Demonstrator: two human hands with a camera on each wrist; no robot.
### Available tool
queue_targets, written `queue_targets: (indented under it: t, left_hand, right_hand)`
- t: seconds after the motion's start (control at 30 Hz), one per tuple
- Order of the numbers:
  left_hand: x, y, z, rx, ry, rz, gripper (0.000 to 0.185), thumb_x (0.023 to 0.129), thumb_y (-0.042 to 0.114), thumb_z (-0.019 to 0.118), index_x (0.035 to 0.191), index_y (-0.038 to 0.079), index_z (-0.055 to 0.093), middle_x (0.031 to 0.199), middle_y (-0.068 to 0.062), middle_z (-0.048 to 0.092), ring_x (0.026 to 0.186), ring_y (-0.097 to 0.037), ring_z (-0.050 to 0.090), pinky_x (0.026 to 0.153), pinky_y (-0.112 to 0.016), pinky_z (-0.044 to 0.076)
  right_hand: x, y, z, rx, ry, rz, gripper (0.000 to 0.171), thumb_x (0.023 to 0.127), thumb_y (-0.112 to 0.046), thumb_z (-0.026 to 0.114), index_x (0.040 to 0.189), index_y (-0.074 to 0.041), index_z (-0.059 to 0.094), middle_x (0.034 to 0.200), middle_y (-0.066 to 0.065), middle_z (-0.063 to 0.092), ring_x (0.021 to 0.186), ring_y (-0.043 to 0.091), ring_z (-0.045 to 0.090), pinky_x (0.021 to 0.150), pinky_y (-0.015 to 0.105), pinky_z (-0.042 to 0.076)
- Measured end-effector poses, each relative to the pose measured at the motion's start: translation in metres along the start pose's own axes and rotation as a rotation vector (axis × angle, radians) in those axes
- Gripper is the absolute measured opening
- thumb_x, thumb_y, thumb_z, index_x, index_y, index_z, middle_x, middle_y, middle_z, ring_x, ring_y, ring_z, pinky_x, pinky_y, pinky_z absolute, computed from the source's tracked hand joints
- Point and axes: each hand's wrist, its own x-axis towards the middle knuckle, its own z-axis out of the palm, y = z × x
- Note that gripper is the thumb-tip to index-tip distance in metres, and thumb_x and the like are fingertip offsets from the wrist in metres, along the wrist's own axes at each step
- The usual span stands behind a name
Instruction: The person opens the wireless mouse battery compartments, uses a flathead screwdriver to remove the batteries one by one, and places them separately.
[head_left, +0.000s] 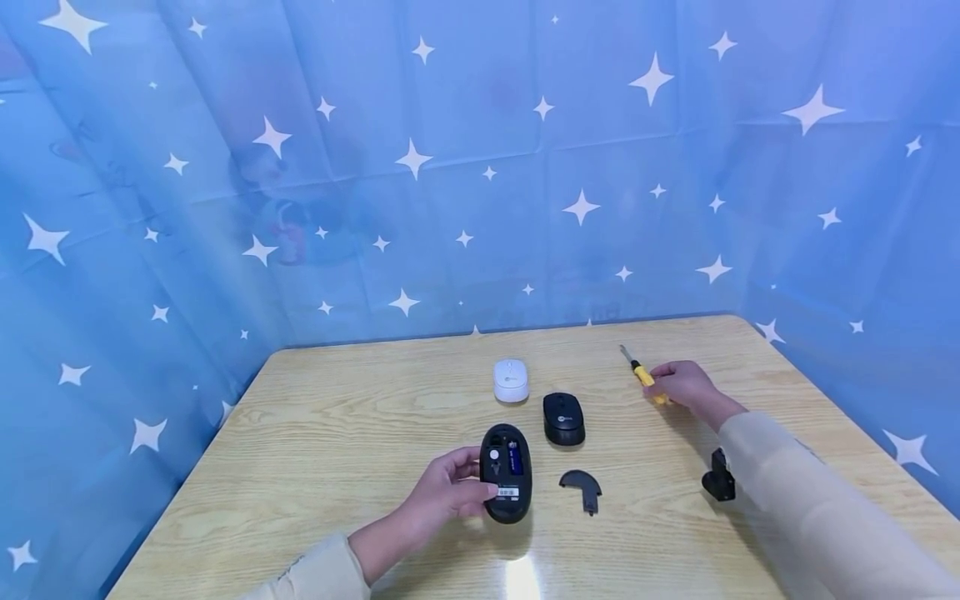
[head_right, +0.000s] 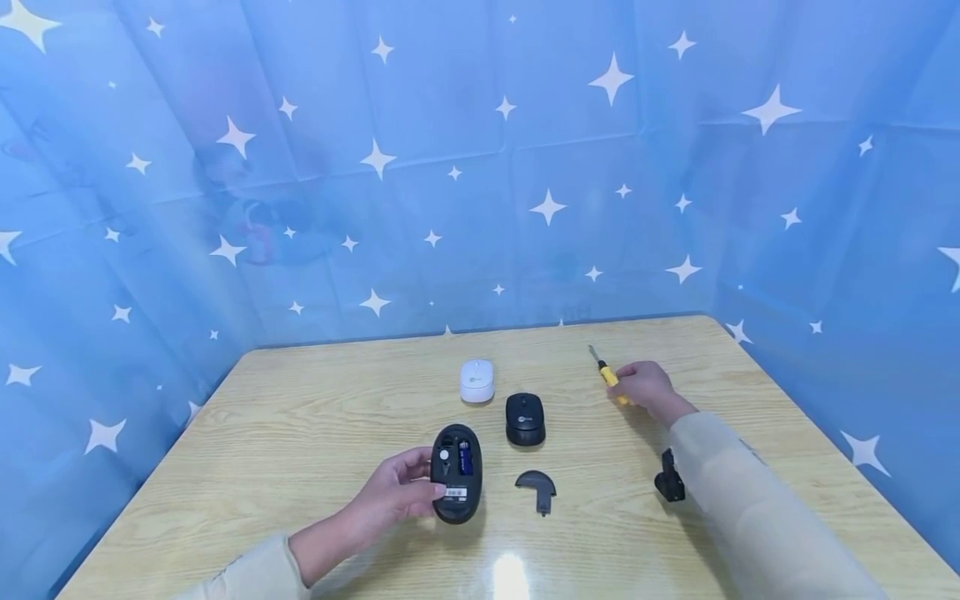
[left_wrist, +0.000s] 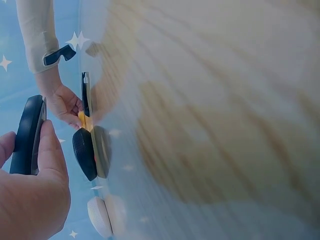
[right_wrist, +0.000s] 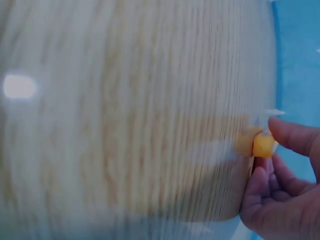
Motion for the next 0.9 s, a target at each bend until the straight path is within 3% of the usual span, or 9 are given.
queue_targets:
  t: [0.53, 0.67, 0.9]
  left_hand:
    - [0.001, 0.002, 0.001, 0.015, 0.007, 0.000, 0.055, 0.080, 0.006, 0.069, 0.131, -0.007, 0.051, 0.106, -0.015, 0.063, 0.094, -0.024, 0.065, 0.079, -0.036, 0.058]
    - [0.001, 0.003, 0.002, 0.007, 0.011, -0.002, 0.056, 0.080, 0.005, 0.069, 0.131, -0.008, 0.051, 0.106, -0.015, 0.062, 0.094, -0.024, 0.065, 0.079, -0.037, 0.058]
    - [0.000, 0.002, 0.002, -0.005, 0.007, 0.002, 0.054, 0.080, 0.003, 0.068, 0.129, -0.008, 0.051, 0.106, -0.015, 0.062, 0.094, -0.024, 0.065, 0.079, -0.037, 0.058]
  right_hand:
    - [-0.003, 0.002, 0.004, 0.009, 0.107, -0.004, 0.043, 0.087, -0.011, 0.065, 0.122, 0.012, 0.057, 0.115, 0.027, 0.056, 0.080, 0.022, 0.054, 0.062, 0.031, 0.050]
    - [-0.005, 0.003, 0.002, 0.058, 0.093, 0.003, 0.043, 0.090, -0.012, 0.062, 0.126, 0.012, 0.054, 0.123, 0.030, 0.052, 0.094, 0.028, 0.055, 0.066, 0.031, 0.052]
    - [-0.014, -0.007, -0.003, 0.121, 0.039, -0.043, 0.048, 0.097, -0.015, 0.053, 0.135, 0.012, 0.045, 0.135, 0.034, 0.041, 0.119, 0.041, 0.046, 0.089, 0.039, 0.052]
